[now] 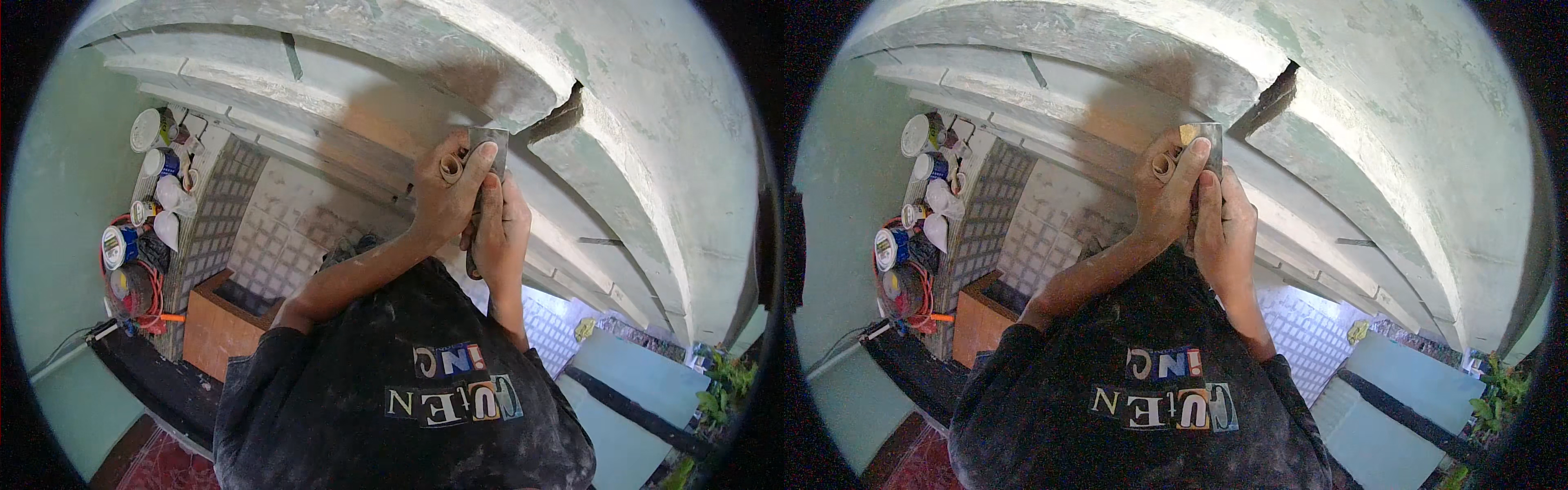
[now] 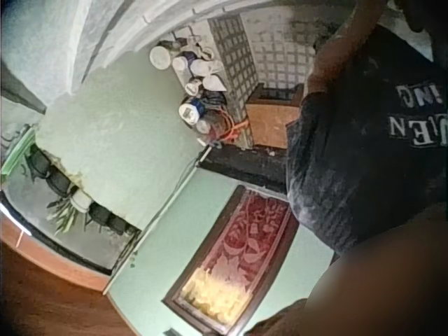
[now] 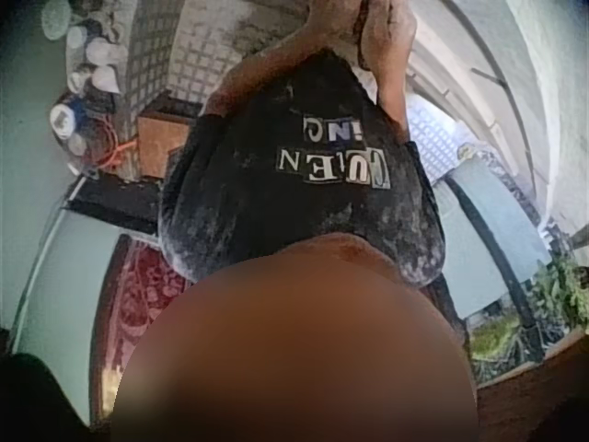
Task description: Scraping and sanding a tiered concrete ledge to prepare it for painting.
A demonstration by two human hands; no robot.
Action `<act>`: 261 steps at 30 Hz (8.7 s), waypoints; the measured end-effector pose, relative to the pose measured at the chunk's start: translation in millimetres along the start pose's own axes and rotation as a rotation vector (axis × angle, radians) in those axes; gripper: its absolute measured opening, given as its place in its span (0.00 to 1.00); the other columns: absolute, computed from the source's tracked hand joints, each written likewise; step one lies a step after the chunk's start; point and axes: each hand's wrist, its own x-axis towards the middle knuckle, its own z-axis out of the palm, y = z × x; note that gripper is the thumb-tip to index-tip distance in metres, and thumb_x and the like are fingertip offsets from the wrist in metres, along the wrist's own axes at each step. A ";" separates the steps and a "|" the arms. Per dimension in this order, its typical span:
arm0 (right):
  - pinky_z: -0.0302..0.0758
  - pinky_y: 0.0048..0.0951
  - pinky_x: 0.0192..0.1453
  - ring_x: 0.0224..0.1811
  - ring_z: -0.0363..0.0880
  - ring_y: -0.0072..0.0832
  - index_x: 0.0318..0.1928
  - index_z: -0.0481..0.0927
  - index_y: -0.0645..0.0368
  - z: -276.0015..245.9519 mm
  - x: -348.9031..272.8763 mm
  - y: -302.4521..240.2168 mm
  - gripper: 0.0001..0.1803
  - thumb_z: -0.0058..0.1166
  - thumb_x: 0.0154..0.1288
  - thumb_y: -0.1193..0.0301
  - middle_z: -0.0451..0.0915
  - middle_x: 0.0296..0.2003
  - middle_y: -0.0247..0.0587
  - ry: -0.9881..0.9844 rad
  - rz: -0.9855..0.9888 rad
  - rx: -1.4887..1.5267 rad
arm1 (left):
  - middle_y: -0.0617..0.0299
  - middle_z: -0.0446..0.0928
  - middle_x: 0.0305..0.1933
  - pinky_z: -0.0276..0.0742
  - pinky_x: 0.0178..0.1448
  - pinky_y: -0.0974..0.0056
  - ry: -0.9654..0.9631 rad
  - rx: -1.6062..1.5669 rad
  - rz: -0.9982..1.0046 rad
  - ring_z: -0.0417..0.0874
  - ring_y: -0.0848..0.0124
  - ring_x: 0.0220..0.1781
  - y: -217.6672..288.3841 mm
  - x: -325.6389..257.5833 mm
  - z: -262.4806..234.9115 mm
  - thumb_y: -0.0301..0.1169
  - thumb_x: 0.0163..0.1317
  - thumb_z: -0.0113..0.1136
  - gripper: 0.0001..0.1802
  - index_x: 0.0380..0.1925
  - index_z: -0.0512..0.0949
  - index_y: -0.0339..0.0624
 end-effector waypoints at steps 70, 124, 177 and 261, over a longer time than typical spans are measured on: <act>0.61 0.22 0.15 0.14 0.66 0.16 0.46 0.76 0.60 -0.1 15.1 -12.1 0.17 0.38 0.81 0.61 0.71 0.19 0.28 -0.056 -0.104 -0.075 | 0.73 0.68 0.24 0.62 0.30 0.74 -0.027 -0.073 -0.005 0.65 0.86 0.27 8.2 14.1 -0.8 0.35 0.72 0.58 0.13 0.29 0.74 0.41; 0.69 0.28 0.33 0.28 0.68 0.22 0.56 0.76 0.65 5.8 14.5 -17.3 0.19 0.42 0.79 0.63 0.75 0.26 0.38 -0.022 -0.051 0.012 | 0.71 0.71 0.25 0.67 0.34 0.72 -0.003 -0.074 0.077 0.68 0.84 0.30 5.8 14.9 -0.6 0.32 0.70 0.58 0.10 0.30 0.75 0.39; 0.61 0.19 0.16 0.14 0.65 0.14 0.53 0.76 0.59 20.8 14.0 3.2 0.18 0.40 0.81 0.59 0.71 0.18 0.26 0.078 -0.126 0.010 | 0.70 0.68 0.24 0.64 0.32 0.70 -0.080 0.034 0.067 0.64 0.82 0.29 -1.0 17.4 -15.3 0.31 0.69 0.59 0.13 0.26 0.71 0.37; 0.69 0.33 0.36 0.28 0.67 0.26 0.45 0.77 0.66 24.4 14.4 0.7 0.19 0.40 0.80 0.62 0.72 0.24 0.43 0.138 -0.119 -0.007 | 0.70 0.54 0.19 0.54 0.27 0.67 -0.066 0.087 0.182 0.56 0.80 0.25 -17.6 27.3 -12.6 0.32 0.66 0.64 0.23 0.18 0.61 0.40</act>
